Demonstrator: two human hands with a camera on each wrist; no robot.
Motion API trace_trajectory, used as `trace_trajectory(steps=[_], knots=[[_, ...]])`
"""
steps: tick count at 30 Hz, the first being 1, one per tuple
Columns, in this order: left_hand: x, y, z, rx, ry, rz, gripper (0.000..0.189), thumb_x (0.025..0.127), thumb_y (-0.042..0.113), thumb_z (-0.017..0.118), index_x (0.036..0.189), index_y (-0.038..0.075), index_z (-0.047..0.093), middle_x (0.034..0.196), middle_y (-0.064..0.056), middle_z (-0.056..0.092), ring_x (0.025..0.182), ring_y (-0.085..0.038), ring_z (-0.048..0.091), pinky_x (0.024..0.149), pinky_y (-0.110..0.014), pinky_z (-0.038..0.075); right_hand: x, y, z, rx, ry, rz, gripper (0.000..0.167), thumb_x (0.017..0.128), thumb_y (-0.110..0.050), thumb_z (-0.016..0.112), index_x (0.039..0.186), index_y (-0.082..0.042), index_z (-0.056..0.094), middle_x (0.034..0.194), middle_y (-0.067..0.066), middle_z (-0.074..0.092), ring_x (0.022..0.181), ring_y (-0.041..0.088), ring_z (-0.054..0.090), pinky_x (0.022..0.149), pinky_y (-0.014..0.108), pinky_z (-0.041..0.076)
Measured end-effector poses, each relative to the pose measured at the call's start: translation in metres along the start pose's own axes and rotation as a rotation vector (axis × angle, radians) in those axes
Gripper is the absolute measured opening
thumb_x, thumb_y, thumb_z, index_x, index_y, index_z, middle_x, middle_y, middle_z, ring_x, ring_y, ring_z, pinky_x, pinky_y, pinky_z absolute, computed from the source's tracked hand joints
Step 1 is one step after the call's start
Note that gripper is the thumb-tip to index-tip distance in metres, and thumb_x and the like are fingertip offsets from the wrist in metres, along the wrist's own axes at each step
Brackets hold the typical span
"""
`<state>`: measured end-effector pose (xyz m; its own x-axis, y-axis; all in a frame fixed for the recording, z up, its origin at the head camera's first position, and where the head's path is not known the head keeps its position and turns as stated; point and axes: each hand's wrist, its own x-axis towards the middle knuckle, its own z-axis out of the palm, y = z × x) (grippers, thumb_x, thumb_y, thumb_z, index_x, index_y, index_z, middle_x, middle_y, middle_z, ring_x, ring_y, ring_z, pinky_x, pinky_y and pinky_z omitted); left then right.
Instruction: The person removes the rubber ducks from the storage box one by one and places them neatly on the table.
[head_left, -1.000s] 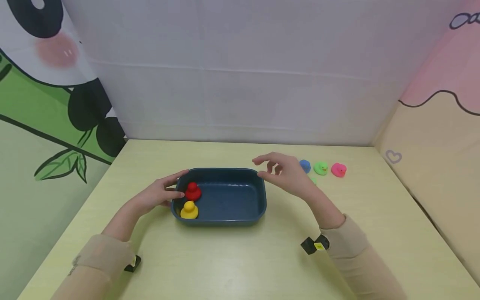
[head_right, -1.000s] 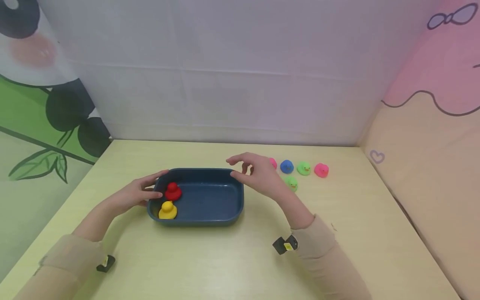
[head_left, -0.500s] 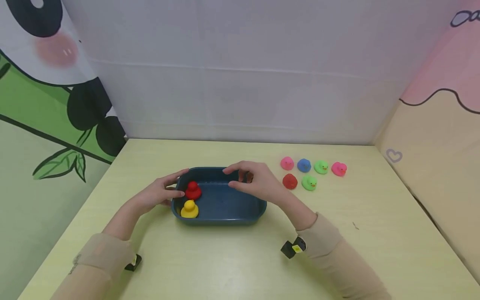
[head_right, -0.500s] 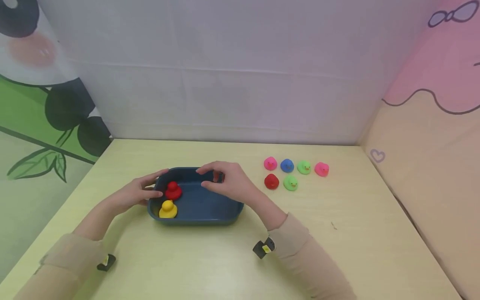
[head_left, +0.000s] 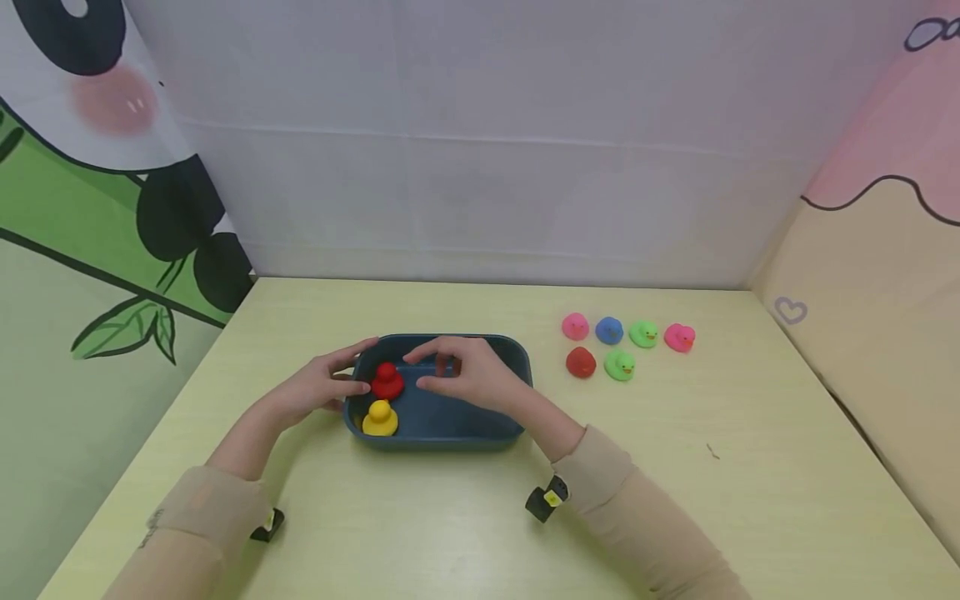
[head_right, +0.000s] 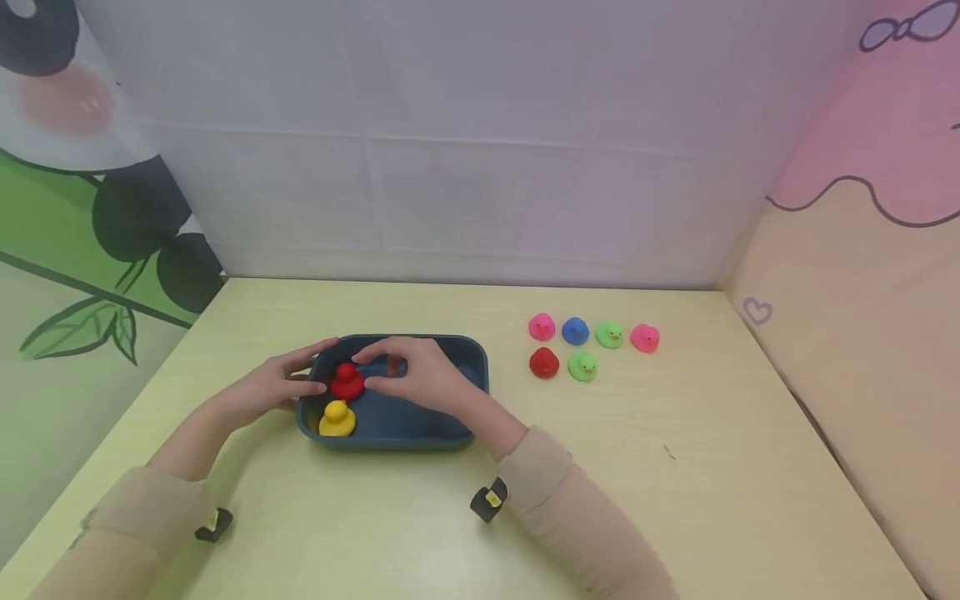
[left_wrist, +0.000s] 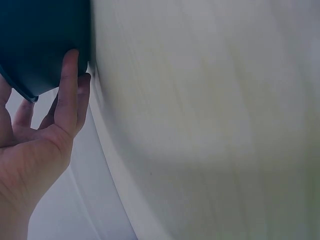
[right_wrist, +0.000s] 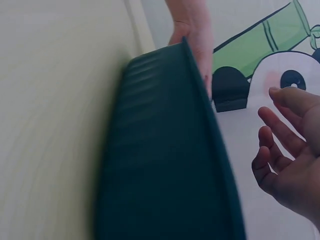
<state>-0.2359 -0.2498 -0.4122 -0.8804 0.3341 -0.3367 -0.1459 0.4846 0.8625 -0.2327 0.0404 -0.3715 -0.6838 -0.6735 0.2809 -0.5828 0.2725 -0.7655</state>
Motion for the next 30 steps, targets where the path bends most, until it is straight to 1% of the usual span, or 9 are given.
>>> trace_trajectory(steps=[6, 10, 14, 19, 23, 30], knots=[[-0.002, 0.001, 0.0, -0.011, -0.012, 0.021, 0.072, 0.091, 0.024, 0.063, 0.15, 0.034, 0.023, 0.155, -0.02, 0.018, 0.124, -0.042, 0.045, 0.085, -0.045, 0.054, 0.009, 0.007, 0.02, -0.037, -0.079, -0.016, 0.032, 0.086, -0.019, 0.07, 0.118, -0.015, 0.065, 0.099, -0.005, 0.065, 0.076, 0.009, 0.052, 0.057, 0.02, 0.046], [-0.003, 0.002, 0.0, -0.008, -0.014, 0.029, 0.072, 0.091, 0.024, 0.063, 0.15, 0.034, 0.023, 0.155, -0.02, 0.018, 0.123, -0.042, 0.047, 0.085, -0.045, 0.054, 0.015, 0.01, 0.03, -0.063, -0.149, -0.021, 0.034, 0.086, -0.019, 0.069, 0.119, -0.013, 0.064, 0.108, 0.0, 0.066, 0.076, 0.007, 0.053, 0.058, 0.018, 0.046], [-0.005, 0.002, -0.001, -0.004, -0.013, 0.034, 0.073, 0.09, 0.026, 0.064, 0.15, 0.034, 0.023, 0.155, -0.02, 0.018, 0.123, -0.041, 0.048, 0.085, -0.044, 0.054, 0.02, 0.01, 0.035, -0.074, -0.197, -0.013, 0.033, 0.086, -0.017, 0.069, 0.119, -0.013, 0.064, 0.115, 0.004, 0.065, 0.076, 0.009, 0.054, 0.06, 0.017, 0.047], [-0.005, 0.002, -0.001, -0.003, -0.014, 0.041, 0.073, 0.09, 0.028, 0.064, 0.149, 0.034, 0.024, 0.154, -0.02, 0.019, 0.121, -0.039, 0.05, 0.084, -0.043, 0.054, 0.027, 0.015, 0.041, -0.099, -0.252, 0.008, 0.031, 0.087, -0.016, 0.068, 0.118, -0.014, 0.065, 0.116, 0.0, 0.065, 0.077, 0.012, 0.055, 0.064, 0.015, 0.047], [-0.005, 0.002, -0.001, -0.006, -0.019, 0.052, 0.072, 0.09, 0.027, 0.064, 0.15, 0.034, 0.023, 0.154, -0.02, 0.019, 0.12, -0.038, 0.051, 0.084, -0.043, 0.054, 0.032, 0.019, 0.046, -0.108, -0.297, 0.028, 0.031, 0.087, -0.015, 0.069, 0.118, -0.015, 0.065, 0.115, -0.001, 0.065, 0.076, 0.013, 0.055, 0.065, 0.015, 0.047], [-0.005, 0.002, -0.001, -0.014, -0.029, 0.063, 0.072, 0.091, 0.026, 0.063, 0.15, 0.034, 0.023, 0.154, -0.02, 0.018, 0.12, -0.039, 0.051, 0.085, -0.045, 0.054, 0.038, 0.022, 0.052, -0.159, -0.365, -0.001, 0.033, 0.086, -0.015, 0.069, 0.119, -0.015, 0.065, 0.115, -0.001, 0.064, 0.077, 0.01, 0.054, 0.068, 0.012, 0.046]])
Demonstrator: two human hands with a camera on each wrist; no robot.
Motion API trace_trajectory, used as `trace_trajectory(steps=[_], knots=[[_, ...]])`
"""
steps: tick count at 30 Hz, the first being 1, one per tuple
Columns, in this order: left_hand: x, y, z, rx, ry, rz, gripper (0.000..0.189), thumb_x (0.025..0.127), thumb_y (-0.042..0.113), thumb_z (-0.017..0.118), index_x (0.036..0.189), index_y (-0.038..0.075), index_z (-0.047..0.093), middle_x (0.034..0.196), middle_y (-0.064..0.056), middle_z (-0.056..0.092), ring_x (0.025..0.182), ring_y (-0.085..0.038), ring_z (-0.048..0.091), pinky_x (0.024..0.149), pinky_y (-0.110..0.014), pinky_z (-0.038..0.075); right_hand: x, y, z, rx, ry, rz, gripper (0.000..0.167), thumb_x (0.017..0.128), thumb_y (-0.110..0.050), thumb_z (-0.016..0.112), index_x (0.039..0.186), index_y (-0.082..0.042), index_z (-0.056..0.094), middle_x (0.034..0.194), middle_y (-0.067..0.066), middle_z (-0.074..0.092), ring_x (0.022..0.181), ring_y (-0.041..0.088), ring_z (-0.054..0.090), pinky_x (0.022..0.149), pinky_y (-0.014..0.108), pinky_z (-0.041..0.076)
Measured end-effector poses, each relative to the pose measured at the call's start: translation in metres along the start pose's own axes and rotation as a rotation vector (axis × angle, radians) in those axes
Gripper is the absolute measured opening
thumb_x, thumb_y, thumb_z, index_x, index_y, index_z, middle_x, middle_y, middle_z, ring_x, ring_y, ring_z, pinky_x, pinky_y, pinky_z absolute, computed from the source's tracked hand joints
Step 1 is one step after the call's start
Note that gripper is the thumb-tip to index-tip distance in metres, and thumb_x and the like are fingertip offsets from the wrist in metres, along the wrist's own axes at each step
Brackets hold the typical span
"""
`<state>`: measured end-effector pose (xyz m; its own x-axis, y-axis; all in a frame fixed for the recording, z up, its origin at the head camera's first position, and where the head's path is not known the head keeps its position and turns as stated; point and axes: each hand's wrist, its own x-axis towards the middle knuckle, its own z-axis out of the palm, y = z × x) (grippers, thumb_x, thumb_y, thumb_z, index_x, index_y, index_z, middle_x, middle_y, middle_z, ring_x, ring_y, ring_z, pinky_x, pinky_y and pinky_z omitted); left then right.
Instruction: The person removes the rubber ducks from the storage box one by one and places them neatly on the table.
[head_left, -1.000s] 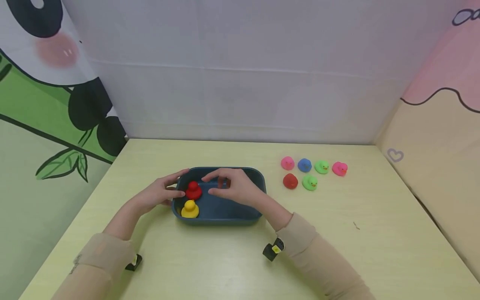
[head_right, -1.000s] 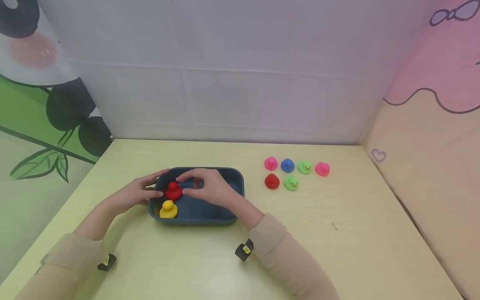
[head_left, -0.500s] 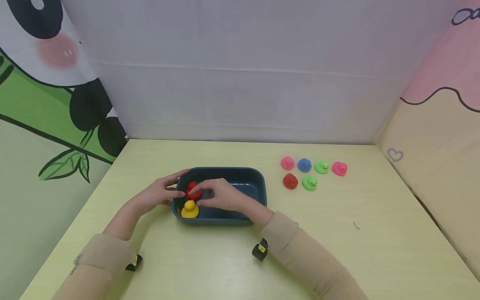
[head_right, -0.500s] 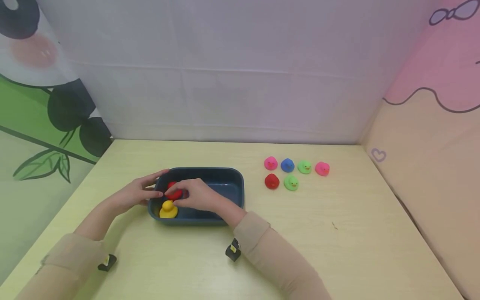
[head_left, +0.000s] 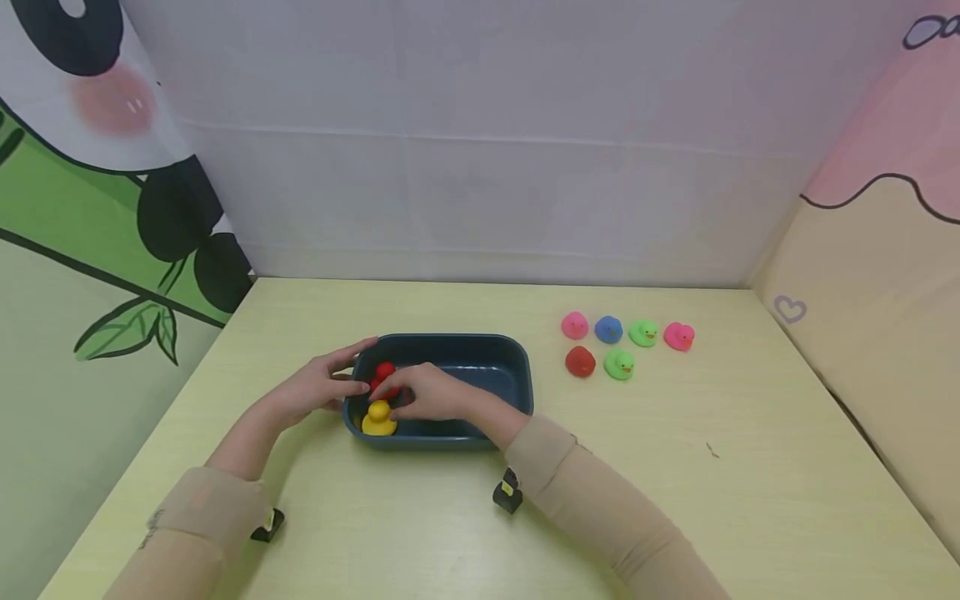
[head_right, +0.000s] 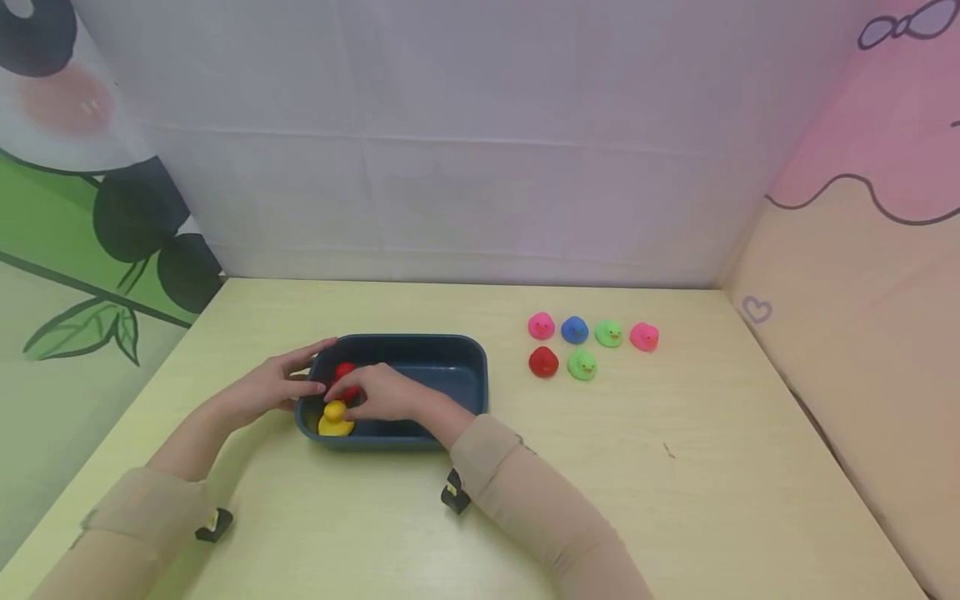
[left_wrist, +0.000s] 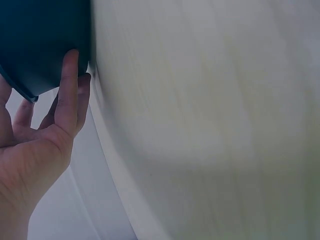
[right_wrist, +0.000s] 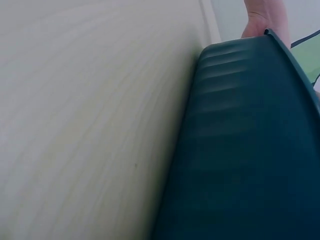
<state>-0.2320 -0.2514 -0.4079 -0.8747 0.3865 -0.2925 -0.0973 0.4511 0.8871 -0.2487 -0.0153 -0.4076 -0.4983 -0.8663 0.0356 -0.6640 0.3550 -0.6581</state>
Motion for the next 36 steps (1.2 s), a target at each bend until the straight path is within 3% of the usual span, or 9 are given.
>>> trace_trajectory(steps=[7, 23, 36], knots=[[0.001, 0.001, 0.0, 0.009, 0.001, -0.001, 0.071, 0.091, 0.026, 0.062, 0.15, 0.034, 0.022, 0.154, -0.021, 0.018, 0.12, -0.04, 0.05, 0.085, -0.045, 0.054, 0.005, 0.0, 0.002, -0.053, -0.02, 0.011, 0.034, 0.086, -0.015, 0.069, 0.12, -0.016, 0.064, 0.11, -0.003, 0.064, 0.071, 0.007, 0.05, 0.065, 0.012, 0.044], [0.003, -0.003, 0.0, 0.022, 0.001, 0.008, 0.071, 0.091, 0.027, 0.062, 0.15, 0.033, 0.022, 0.153, -0.021, 0.021, 0.117, -0.037, 0.054, 0.084, -0.043, 0.054, 0.012, 0.004, 0.008, -0.064, 0.0, 0.014, 0.026, 0.087, -0.016, 0.069, 0.113, -0.015, 0.065, 0.099, -0.005, 0.065, 0.065, 0.007, 0.048, 0.061, 0.012, 0.042], [0.003, -0.003, -0.001, -0.002, -0.006, 0.021, 0.072, 0.091, 0.026, 0.063, 0.15, 0.033, 0.023, 0.153, -0.022, 0.02, 0.117, -0.038, 0.053, 0.084, -0.044, 0.054, 0.003, 0.001, 0.001, -0.034, 0.023, 0.019, 0.024, 0.086, -0.015, 0.07, 0.11, -0.016, 0.066, 0.101, -0.005, 0.064, 0.067, 0.009, 0.05, 0.061, 0.014, 0.044]])
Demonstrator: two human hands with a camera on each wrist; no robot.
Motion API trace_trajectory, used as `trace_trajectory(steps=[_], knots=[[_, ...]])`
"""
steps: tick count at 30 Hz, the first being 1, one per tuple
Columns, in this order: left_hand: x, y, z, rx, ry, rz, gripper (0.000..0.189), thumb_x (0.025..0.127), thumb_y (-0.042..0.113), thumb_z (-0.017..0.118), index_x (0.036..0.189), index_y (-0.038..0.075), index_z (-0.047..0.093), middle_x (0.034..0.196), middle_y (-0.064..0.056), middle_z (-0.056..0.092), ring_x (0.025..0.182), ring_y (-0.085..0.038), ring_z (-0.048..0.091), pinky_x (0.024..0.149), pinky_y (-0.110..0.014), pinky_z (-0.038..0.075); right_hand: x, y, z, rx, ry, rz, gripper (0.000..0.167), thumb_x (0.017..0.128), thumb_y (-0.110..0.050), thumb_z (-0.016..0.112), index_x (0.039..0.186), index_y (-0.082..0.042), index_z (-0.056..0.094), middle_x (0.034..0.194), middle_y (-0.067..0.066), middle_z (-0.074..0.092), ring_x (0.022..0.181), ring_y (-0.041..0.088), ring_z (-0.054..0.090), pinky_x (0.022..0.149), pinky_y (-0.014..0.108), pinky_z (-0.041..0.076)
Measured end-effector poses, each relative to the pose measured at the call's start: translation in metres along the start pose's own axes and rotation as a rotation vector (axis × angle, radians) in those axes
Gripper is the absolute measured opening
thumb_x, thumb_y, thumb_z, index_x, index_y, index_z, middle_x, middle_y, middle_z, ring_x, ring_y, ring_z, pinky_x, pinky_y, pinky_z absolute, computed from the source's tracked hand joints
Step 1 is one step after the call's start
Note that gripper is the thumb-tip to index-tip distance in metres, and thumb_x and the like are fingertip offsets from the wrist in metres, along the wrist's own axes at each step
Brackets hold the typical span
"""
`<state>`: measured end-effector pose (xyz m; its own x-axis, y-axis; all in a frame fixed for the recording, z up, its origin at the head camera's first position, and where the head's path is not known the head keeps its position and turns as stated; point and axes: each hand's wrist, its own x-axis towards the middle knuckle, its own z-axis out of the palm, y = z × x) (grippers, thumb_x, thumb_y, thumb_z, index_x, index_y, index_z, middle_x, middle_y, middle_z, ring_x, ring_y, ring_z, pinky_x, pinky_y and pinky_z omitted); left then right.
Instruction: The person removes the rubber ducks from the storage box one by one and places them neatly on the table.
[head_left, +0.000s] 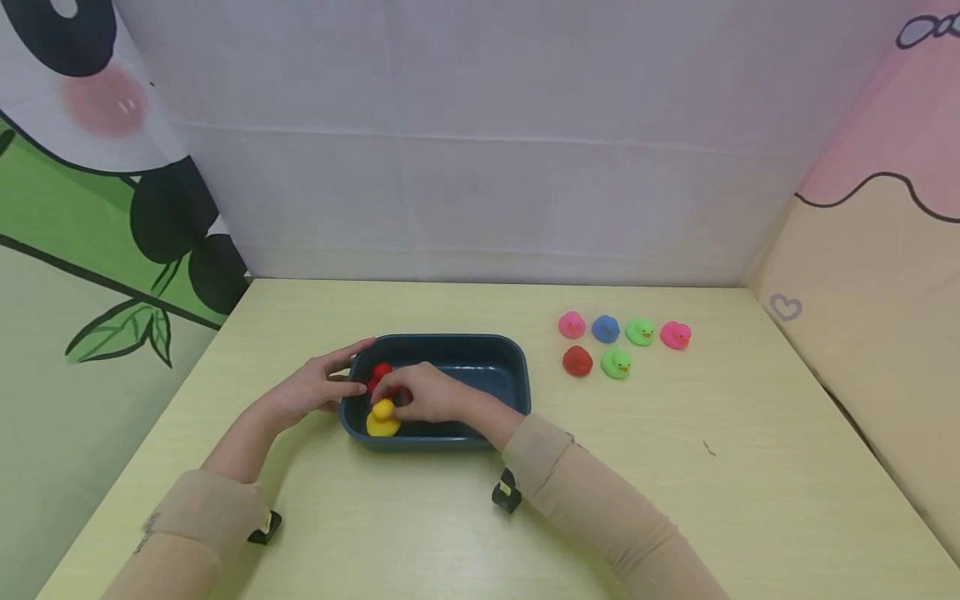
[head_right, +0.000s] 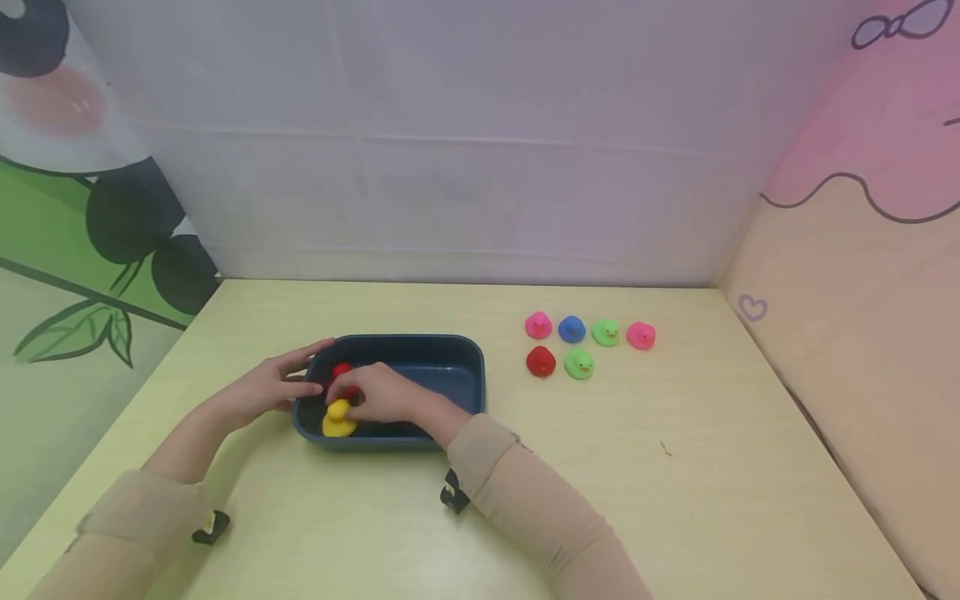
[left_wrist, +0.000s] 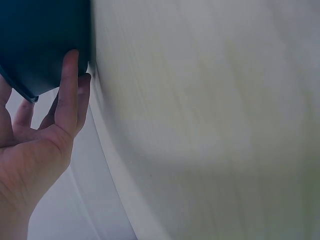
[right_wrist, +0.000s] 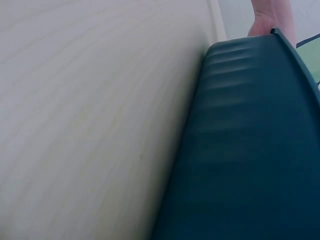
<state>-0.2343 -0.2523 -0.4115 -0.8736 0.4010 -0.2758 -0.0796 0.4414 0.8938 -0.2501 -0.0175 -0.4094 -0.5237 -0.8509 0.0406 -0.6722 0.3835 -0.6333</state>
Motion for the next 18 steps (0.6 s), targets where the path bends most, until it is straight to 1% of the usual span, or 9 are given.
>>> trace_trajectory(steps=[3, 9, 14, 18], knots=[[0.0, 0.001, 0.0, 0.001, 0.0, 0.003, 0.072, 0.091, 0.025, 0.063, 0.15, 0.032, 0.023, 0.153, -0.022, 0.02, 0.118, -0.039, 0.053, 0.084, -0.044, 0.054, -0.004, 0.0, -0.004, 0.004, 0.009, 0.002, 0.026, 0.085, -0.013, 0.07, 0.111, -0.016, 0.066, 0.101, -0.005, 0.062, 0.066, 0.009, 0.051, 0.06, 0.014, 0.045], [-0.001, 0.002, 0.001, 0.012, 0.007, -0.013, 0.073, 0.091, 0.025, 0.063, 0.15, 0.033, 0.022, 0.154, -0.022, 0.018, 0.12, -0.041, 0.05, 0.084, -0.044, 0.054, -0.013, 0.001, -0.017, -0.014, 0.048, 0.002, 0.027, 0.085, -0.015, 0.071, 0.111, -0.018, 0.066, 0.099, -0.007, 0.062, 0.065, 0.008, 0.05, 0.06, 0.015, 0.045], [0.0, 0.002, 0.001, 0.021, 0.019, -0.035, 0.073, 0.09, 0.026, 0.064, 0.15, 0.034, 0.023, 0.154, -0.021, 0.017, 0.124, -0.043, 0.046, 0.084, -0.043, 0.054, -0.023, -0.001, -0.032, -0.013, 0.084, -0.005, 0.026, 0.084, -0.014, 0.07, 0.11, -0.017, 0.066, 0.103, -0.007, 0.063, 0.07, 0.009, 0.051, 0.064, 0.016, 0.046], [0.001, 0.001, 0.001, 0.013, 0.02, -0.049, 0.074, 0.089, 0.025, 0.065, 0.15, 0.033, 0.023, 0.154, -0.022, 0.017, 0.124, -0.041, 0.046, 0.084, -0.042, 0.054, -0.034, -0.002, -0.044, -0.016, 0.119, -0.011, 0.026, 0.085, -0.014, 0.069, 0.11, -0.016, 0.066, 0.105, -0.007, 0.064, 0.073, 0.01, 0.052, 0.066, 0.018, 0.046]])
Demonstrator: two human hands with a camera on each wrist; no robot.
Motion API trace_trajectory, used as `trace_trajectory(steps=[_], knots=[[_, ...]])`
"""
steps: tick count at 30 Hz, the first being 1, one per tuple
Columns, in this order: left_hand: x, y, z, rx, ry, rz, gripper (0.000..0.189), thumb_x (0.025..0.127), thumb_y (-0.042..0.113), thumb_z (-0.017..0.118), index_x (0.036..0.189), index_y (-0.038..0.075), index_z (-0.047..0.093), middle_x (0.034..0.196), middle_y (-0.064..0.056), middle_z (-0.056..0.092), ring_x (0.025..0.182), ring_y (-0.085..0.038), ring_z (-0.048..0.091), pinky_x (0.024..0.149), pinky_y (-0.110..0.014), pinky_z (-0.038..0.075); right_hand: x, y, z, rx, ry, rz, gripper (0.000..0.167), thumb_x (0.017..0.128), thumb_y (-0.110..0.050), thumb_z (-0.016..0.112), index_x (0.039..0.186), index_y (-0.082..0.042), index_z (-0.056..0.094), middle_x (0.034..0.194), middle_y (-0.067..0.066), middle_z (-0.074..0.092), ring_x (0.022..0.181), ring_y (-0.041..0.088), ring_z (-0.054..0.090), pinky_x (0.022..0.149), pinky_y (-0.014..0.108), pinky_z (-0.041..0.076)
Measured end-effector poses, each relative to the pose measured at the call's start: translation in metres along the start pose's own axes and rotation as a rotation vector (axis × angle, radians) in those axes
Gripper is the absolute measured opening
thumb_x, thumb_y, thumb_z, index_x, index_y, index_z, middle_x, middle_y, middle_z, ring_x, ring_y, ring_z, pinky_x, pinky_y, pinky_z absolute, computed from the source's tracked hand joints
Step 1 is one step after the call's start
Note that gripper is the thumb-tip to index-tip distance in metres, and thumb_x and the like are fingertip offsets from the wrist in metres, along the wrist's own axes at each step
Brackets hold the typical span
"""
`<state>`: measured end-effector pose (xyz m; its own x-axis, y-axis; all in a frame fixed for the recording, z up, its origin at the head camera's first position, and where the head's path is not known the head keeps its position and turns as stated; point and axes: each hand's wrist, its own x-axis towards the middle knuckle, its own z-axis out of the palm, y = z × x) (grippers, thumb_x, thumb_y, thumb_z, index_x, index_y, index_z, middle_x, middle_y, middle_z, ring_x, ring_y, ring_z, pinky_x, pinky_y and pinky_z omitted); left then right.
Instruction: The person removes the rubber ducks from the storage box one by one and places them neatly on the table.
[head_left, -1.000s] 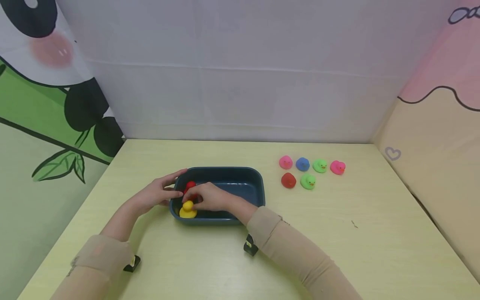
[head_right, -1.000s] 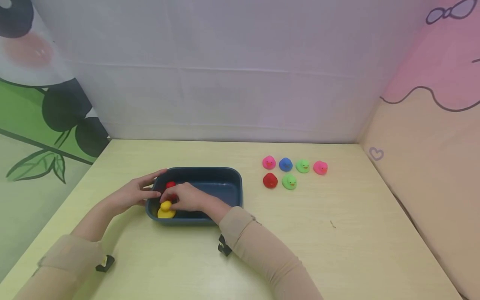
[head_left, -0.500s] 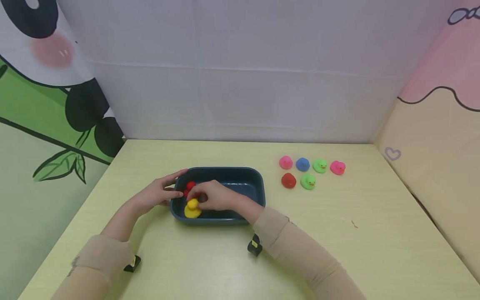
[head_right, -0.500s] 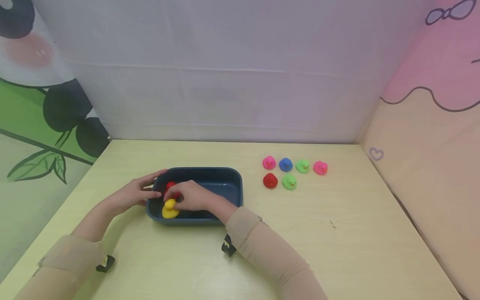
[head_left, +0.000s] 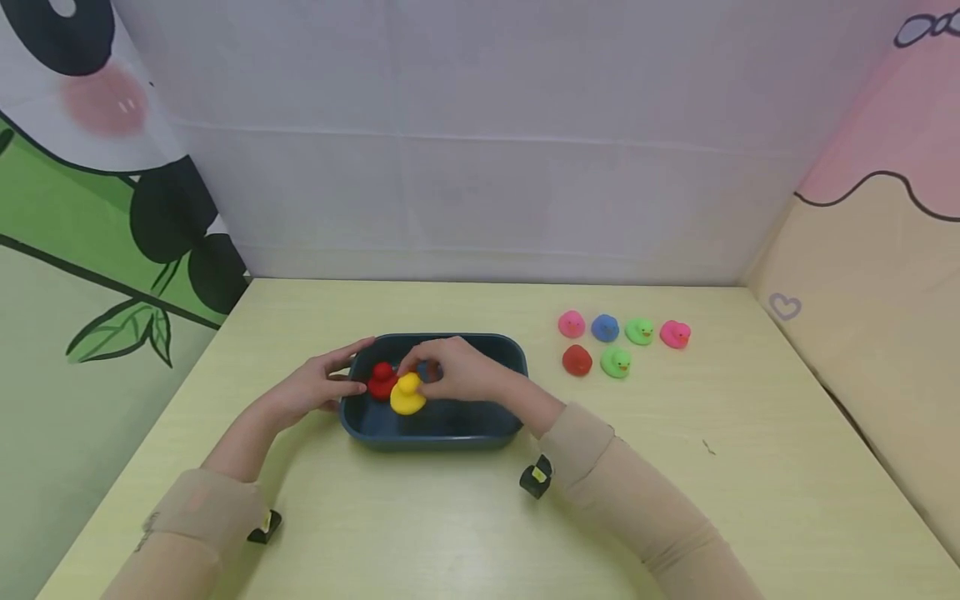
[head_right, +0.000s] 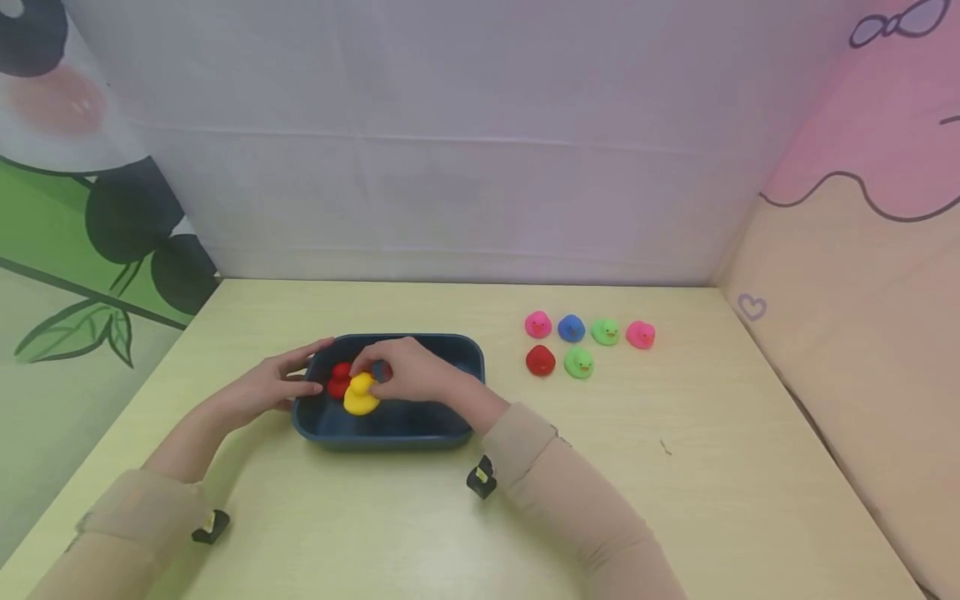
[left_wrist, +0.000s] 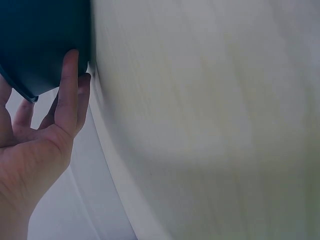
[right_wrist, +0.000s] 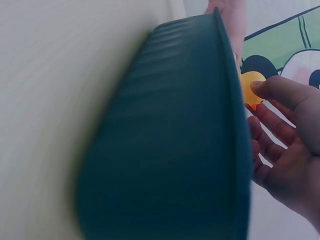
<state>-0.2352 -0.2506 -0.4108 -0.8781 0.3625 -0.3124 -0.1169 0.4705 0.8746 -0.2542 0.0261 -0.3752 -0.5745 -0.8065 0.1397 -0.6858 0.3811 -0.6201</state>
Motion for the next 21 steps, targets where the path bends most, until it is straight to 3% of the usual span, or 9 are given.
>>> trace_trajectory(steps=[8, 16, 21], knots=[[-0.001, 0.001, -0.001, 0.0, -0.001, -0.004, 0.074, 0.09, 0.023, 0.064, 0.15, 0.033, 0.022, 0.154, -0.023, 0.017, 0.121, -0.04, 0.049, 0.083, -0.043, 0.054, -0.019, 0.0, -0.027, -0.002, 0.056, -0.003, 0.025, 0.085, -0.012, 0.069, 0.11, -0.014, 0.065, 0.104, -0.004, 0.064, 0.078, 0.015, 0.055, 0.068, 0.02, 0.047], [-0.002, 0.002, 0.0, 0.001, 0.003, 0.002, 0.073, 0.091, 0.022, 0.063, 0.15, 0.032, 0.022, 0.154, -0.024, 0.015, 0.124, -0.042, 0.046, 0.084, -0.044, 0.054, -0.04, 0.002, -0.051, -0.036, 0.112, -0.029, 0.026, 0.084, -0.012, 0.07, 0.109, -0.013, 0.066, 0.104, -0.003, 0.065, 0.075, 0.012, 0.053, 0.071, 0.027, 0.051], [-0.001, 0.002, 0.0, 0.003, 0.0, 0.014, 0.072, 0.091, 0.022, 0.063, 0.15, 0.031, 0.023, 0.154, -0.024, 0.015, 0.126, -0.043, 0.044, 0.086, -0.046, 0.053, -0.055, 0.003, -0.066, -0.037, 0.156, -0.022, 0.026, 0.083, -0.011, 0.072, 0.108, -0.013, 0.067, 0.101, -0.003, 0.066, 0.074, 0.014, 0.054, 0.065, 0.027, 0.051]])
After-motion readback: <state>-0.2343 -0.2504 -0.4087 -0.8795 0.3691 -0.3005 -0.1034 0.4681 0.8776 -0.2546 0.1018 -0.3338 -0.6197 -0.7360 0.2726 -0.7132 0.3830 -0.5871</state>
